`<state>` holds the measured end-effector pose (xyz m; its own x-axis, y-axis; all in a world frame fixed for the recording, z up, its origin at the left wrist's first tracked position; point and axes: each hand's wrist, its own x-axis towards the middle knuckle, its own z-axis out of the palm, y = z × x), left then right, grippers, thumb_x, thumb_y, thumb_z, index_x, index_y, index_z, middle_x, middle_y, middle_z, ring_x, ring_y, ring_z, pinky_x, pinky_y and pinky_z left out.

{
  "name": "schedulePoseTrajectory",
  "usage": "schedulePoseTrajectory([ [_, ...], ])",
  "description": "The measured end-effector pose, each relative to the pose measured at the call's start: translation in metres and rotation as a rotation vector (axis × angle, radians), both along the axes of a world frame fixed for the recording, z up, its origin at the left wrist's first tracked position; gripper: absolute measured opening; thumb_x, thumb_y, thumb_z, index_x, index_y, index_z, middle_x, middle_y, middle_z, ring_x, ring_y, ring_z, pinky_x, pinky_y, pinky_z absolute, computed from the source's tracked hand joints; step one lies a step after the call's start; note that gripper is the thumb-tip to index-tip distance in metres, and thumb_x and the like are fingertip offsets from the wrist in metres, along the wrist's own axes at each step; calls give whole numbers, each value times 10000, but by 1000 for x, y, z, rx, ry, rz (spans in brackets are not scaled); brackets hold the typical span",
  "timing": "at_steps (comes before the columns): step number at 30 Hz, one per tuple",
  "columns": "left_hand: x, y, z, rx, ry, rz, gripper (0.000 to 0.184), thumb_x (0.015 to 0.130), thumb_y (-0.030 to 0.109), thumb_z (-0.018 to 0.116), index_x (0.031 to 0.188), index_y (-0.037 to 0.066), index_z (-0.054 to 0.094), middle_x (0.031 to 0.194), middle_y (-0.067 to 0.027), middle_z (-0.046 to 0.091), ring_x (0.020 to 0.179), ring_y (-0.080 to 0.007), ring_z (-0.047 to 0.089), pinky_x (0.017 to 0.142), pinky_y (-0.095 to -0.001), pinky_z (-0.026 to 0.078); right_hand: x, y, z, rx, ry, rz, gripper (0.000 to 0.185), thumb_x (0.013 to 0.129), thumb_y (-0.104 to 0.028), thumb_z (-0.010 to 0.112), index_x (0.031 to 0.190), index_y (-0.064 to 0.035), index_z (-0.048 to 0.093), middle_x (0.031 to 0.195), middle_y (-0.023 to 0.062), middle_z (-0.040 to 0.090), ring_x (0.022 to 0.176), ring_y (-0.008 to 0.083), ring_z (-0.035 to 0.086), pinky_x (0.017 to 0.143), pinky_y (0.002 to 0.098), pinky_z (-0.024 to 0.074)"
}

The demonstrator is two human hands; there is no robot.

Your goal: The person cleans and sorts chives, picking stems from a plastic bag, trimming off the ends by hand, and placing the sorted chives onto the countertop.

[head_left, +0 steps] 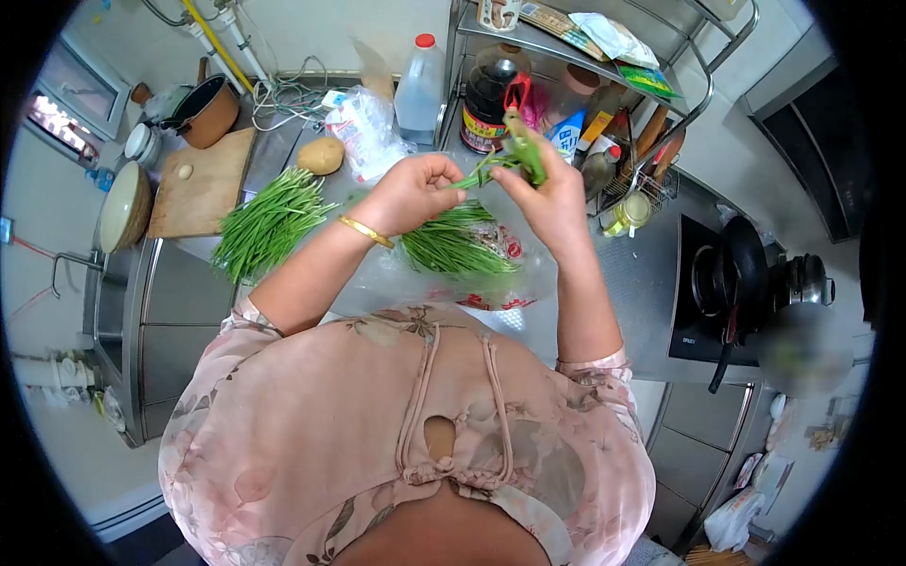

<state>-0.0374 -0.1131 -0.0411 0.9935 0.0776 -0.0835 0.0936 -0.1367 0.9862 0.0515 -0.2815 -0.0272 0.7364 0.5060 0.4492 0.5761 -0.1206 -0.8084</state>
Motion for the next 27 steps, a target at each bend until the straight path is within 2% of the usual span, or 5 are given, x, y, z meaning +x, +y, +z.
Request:
schedulePoseTrajectory([
  [3, 0, -3, 1, 6, -21, 35, 120, 786, 109, 616, 839, 37, 535, 609, 60, 453, 522, -19, 397, 445, -174, 311, 8, 3, 4, -441, -296, -26, 321, 713, -129, 663, 1007, -27, 585, 893, 129, 617, 732, 183, 599, 634, 288, 445],
  [9, -3, 5, 8, -228, 86, 46, 148, 814, 190, 592, 809, 66, 511, 608, 41, 433, 487, -39, 335, 441, -180, 268, 29, 7, -14, 297, 93, -108, 180, 761, -135, 640, 903, -29, 617, 773, 34, 609, 631, 113, 524, 575, 275, 424],
  [12, -4, 7, 12, -307, 112, 27, 131, 817, 178, 586, 804, 74, 508, 620, 27, 443, 478, -47, 330, 444, -185, 270, 37, -12, 4, 339, 394, -248, 182, 787, -169, 631, 885, -16, 608, 763, 7, 590, 627, 70, 481, 553, 230, 407],
  [19, -5, 11, 20, -496, 128, -125, 80, 829, 140, 560, 816, 76, 513, 632, -2, 471, 478, -65, 358, 457, -202, 294, 63, -40, -2, 965, 1057, 453, 148, 873, -231, 507, 843, -86, 513, 771, 21, 529, 572, 62, 422, 531, 210, 347],
  [27, -5, 19, 22, -535, 123, -132, 89, 839, 158, 547, 818, 80, 510, 654, -11, 497, 510, -90, 409, 480, -228, 334, 86, -74, -2, 1164, 877, 333, 160, 866, -258, 519, 842, -104, 482, 699, -26, 450, 538, 54, 370, 502, 197, 330],
])
